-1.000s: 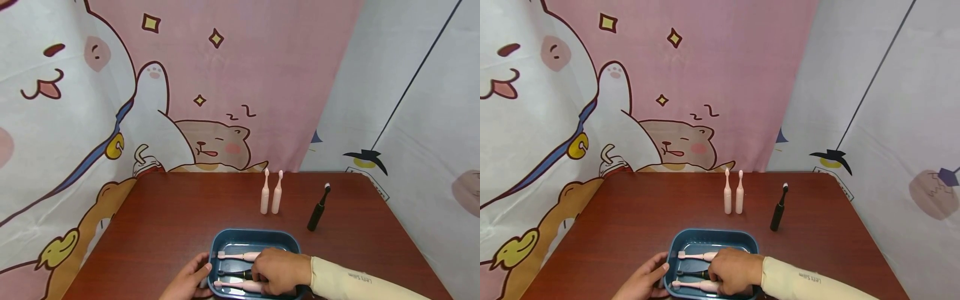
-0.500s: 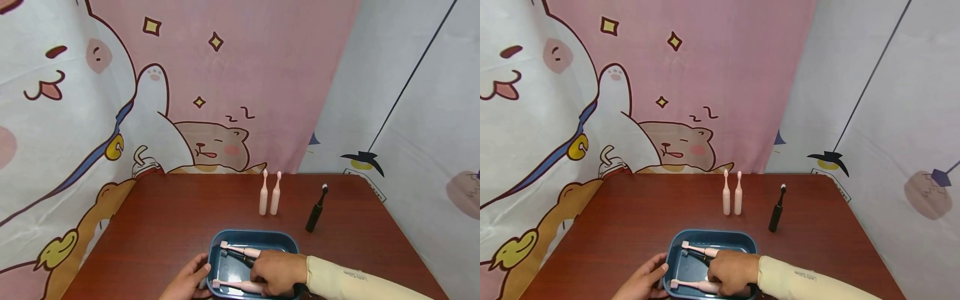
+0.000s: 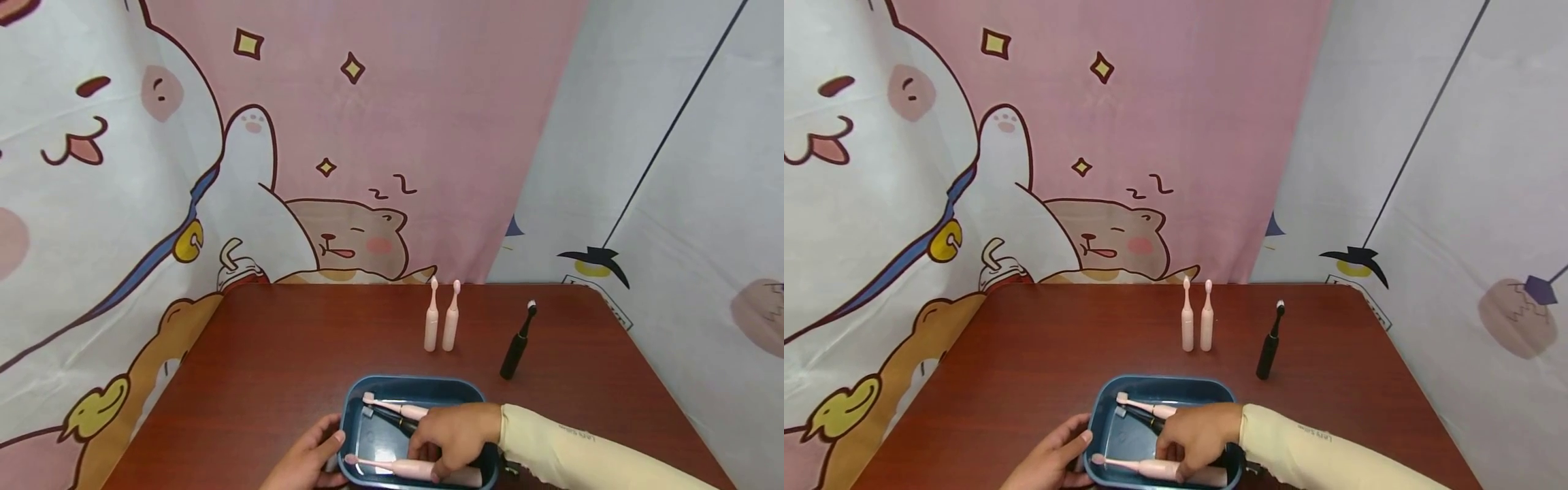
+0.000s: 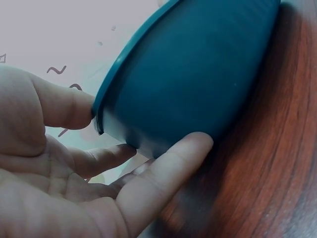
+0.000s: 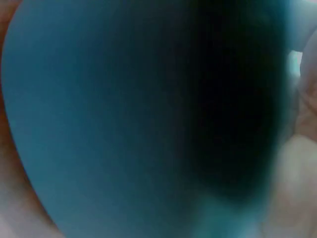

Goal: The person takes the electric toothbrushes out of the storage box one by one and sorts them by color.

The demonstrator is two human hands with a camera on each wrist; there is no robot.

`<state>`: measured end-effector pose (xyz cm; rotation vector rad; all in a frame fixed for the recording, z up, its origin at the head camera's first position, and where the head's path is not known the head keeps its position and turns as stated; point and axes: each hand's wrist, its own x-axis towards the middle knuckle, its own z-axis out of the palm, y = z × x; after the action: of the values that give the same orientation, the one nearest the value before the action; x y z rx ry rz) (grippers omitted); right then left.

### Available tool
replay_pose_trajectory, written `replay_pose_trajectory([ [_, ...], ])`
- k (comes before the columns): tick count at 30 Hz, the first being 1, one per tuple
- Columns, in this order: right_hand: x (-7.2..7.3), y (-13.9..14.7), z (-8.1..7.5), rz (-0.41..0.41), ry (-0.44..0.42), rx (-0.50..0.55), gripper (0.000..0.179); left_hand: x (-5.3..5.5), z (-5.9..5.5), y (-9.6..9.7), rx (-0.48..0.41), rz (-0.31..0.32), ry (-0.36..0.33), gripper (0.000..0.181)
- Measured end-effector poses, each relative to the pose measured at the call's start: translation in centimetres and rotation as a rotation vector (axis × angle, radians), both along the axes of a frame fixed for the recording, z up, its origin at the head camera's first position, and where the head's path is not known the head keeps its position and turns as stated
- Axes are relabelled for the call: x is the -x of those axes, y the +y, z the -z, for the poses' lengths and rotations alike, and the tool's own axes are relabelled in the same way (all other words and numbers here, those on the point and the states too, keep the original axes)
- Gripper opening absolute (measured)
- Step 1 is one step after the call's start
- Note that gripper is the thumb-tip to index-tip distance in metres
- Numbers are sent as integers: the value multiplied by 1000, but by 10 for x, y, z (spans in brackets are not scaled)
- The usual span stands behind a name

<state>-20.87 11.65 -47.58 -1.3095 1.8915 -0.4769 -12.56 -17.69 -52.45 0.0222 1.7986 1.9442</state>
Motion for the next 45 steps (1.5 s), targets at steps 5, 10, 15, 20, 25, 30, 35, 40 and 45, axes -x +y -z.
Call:
replay_pose_trajectory([
  [5, 11, 3, 9, 45, -345, -1, 32, 1, 0, -2, 13, -9, -7, 60],
  [10, 18, 5, 15, 81, -592, -20, 35, 1, 1, -2, -2, -4, -2, 60],
  [15, 22, 6, 17, 80, -684, -49, 38, 1, 1, -2, -26, 1, -9, 58],
  [20, 23, 11, 10, 112, -714, -40, 38, 1, -2, -1, -27, 11, -3, 58],
  [25, 25, 20, 2, 149, -748, 32, 39, 2, -7, -2, 28, -3, -33, 61],
  [30, 20, 30, -3, 166, -790, 180, 41, 2, -5, -1, 34, -8, -48, 62],
  [35, 15, 39, -7, 200, -758, 346, 38, 0, -1, 0, 4, -7, -14, 60],
  [40, 10, 48, -15, 276, -688, 470, 37, -1, 0, 1, -11, -3, -7, 59],
  [45, 6, 60, -22, 317, -590, 621, 36, -1, -4, 2, 17, -5, -19, 58],
])
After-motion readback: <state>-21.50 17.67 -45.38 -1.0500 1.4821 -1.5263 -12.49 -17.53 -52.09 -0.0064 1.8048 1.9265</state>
